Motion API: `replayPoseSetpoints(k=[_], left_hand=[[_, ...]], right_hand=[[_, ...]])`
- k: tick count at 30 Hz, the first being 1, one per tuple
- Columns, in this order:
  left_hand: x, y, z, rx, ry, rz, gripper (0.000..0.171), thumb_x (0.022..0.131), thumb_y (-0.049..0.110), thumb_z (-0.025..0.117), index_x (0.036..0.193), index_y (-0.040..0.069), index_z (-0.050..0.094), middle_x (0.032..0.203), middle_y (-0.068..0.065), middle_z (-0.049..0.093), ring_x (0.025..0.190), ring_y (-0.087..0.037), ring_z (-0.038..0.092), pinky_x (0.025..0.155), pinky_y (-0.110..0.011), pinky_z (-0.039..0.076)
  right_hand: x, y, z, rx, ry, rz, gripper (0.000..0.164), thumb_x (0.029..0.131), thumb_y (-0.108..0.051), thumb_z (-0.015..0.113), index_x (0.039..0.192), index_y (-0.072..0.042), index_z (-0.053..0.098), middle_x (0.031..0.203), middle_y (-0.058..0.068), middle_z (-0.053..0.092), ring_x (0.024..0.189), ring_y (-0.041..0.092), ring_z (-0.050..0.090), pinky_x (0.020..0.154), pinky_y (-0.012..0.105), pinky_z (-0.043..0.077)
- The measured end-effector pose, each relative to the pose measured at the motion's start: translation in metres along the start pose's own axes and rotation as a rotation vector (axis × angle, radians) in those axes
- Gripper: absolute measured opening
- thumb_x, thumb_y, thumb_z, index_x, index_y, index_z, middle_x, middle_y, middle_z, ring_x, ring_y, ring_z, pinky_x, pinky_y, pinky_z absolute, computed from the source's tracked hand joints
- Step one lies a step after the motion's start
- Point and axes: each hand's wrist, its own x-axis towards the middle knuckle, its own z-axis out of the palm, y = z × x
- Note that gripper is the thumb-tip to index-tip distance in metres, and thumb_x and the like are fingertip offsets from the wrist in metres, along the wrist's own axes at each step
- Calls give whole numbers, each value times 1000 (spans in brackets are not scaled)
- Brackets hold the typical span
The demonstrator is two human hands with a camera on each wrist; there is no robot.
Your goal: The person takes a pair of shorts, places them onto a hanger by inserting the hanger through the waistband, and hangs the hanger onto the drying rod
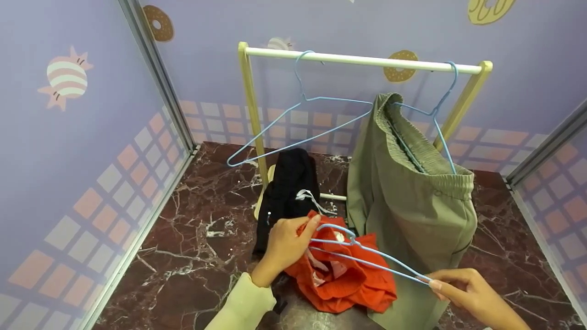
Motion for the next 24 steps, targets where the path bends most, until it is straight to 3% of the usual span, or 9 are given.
replayPoseSetpoints(k=[5, 10, 15, 18, 21, 24], left_hand=[[-2, 6, 0, -90, -50, 56, 51, 93, 44, 46, 51, 17, 35, 48, 10, 20, 45, -3, 17, 44, -17, 14], [-4, 13, 1, -172, -76, 124, 48, 95, 37, 46, 51, 19, 38, 46, 9, 27, 43, 0, 23, 44, -14, 17], [-4, 17, 0, -225, -63, 278, 42, 92, 29, 52, 53, 19, 42, 46, 9, 29, 43, 2, 25, 44, -13, 16], [-4, 20, 0, -243, -64, 350, 36, 87, 33, 59, 56, 20, 45, 47, 10, 29, 43, 2, 24, 44, -12, 15], [-5, 24, 2, -224, -67, 388, 30, 83, 40, 63, 61, 22, 53, 48, 13, 35, 46, 4, 29, 47, -10, 20], [-5, 31, 5, -194, -45, 409, 35, 82, 42, 64, 57, 23, 50, 47, 13, 35, 46, 4, 29, 49, -10, 21]], right_hand=[[5, 2, 3, 38, -36, -47, 29, 92, 10, 35, 96, 2, 63, 55, 11, 36, 38, 19, 19, 29, 18, 26], [11, 3, 8, 73, -82, -62, 35, 94, 10, 30, 88, 0, 63, 48, 9, 27, 36, 17, 18, 29, 18, 25], [11, 1, 10, 29, -66, -25, 35, 95, 7, 32, 87, 0, 65, 48, 11, 29, 36, 19, 20, 30, 18, 27], [11, 0, 10, 5, -60, -33, 33, 94, 7, 34, 87, -1, 65, 50, 11, 32, 37, 19, 21, 31, 19, 27], [13, 1, 12, -31, -51, -61, 30, 93, 7, 38, 84, -4, 65, 53, 11, 39, 37, 15, 23, 31, 18, 28], [17, 1, 16, -79, -36, -91, 29, 92, 7, 41, 83, -7, 65, 55, 11, 44, 37, 4, 25, 30, 17, 27]])
